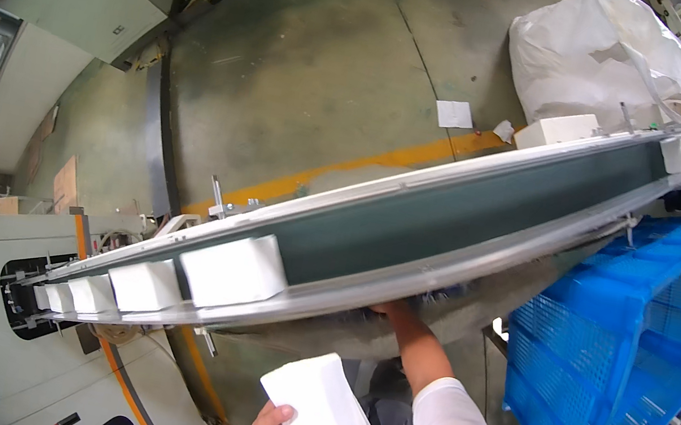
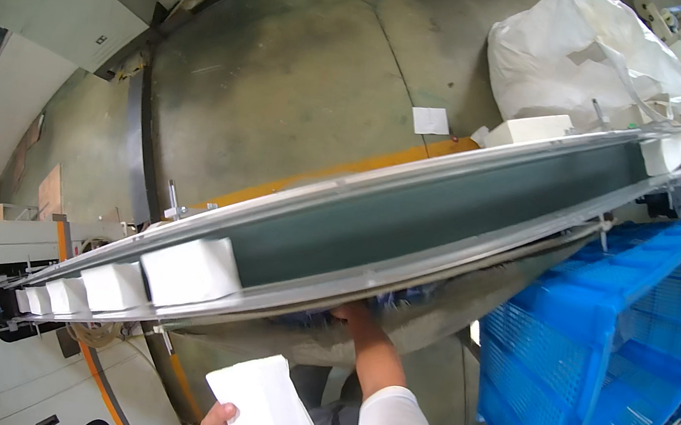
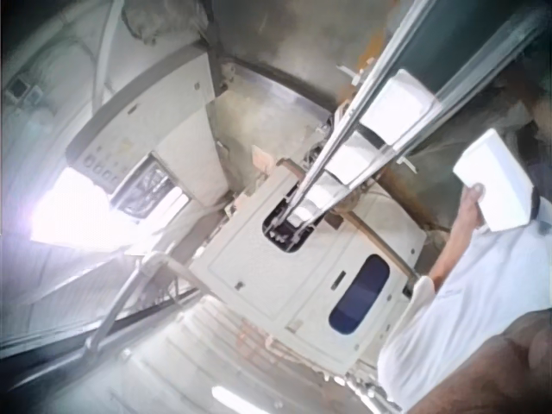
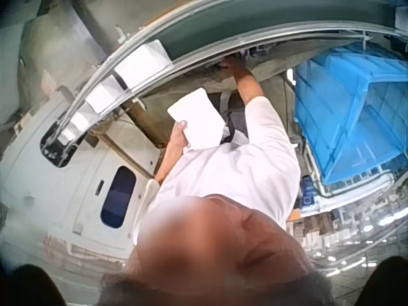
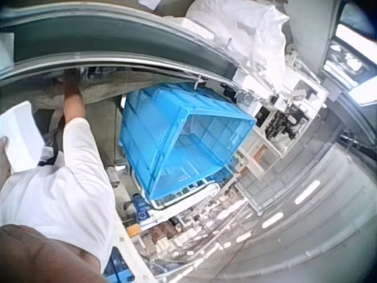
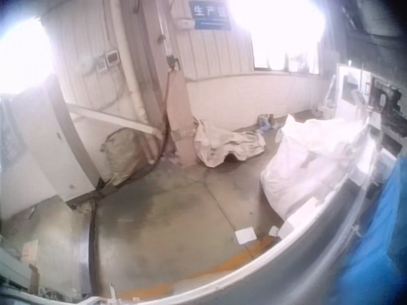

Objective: The person sorts and packs tissue packs from a blue bin onto a conveyor belt.

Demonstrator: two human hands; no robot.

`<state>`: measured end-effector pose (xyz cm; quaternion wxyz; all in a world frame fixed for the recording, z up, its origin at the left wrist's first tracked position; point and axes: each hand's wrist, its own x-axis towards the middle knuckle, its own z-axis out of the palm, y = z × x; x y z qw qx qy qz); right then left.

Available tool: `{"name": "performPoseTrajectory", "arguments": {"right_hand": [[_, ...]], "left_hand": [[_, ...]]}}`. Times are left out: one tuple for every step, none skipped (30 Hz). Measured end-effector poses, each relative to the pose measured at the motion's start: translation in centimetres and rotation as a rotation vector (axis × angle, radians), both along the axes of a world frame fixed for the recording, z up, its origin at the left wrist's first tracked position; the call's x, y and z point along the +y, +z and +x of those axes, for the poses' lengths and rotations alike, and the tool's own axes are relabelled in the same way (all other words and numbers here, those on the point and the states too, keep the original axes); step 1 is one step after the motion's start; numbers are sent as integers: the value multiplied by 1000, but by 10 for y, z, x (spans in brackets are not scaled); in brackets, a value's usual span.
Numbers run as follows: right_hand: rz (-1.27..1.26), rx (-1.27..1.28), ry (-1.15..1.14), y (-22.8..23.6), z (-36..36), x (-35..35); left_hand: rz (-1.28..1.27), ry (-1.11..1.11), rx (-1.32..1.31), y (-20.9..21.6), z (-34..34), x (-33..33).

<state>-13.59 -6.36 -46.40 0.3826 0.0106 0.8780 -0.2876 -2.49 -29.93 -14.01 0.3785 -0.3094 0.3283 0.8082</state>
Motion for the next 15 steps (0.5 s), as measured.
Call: {"name": "performPoseTrajectory", "arguments": {"right_hand": [[-30,-36,-3,16,8,9],[-170,30,-228,13,14,8],[-195,-187,-246,13,23,25],[-217,-415,-222,68,8,29],[-78,-225,-101,93,13,32],[61,-35,23,110,21,38],[57,254,-215,121,46,40],[-79,221,-376,132,54,49],[-218,188,-535,143,63,60],[-360,162,-693,155,67,72],[-395,122,-798,178,68,79],[-500,128,-961,202,71,81],[-607,140,-1132,225,77,82],[-718,152,-1298,240,83,83],[-752,221,-1423,234,94,84]], "left_hand": [[21,-12,-23,-3,4,-1],[35,-42,-11,0,0,4],[48,-76,-1,3,-6,11],[60,-64,5,2,-6,15],[67,-80,5,6,-8,20],[80,-97,6,10,-10,26],[96,-112,18,15,-12,32],[111,-132,34,20,-17,38],[61,-197,75,31,-21,47],[76,-213,93,38,-25,53],[85,-224,106,43,-30,58],[95,-233,119,49,-32,62],[150,-248,128,50,-36,65],[205,-261,137,50,-40,67],[260,-272,145,52,-44,68]]}}
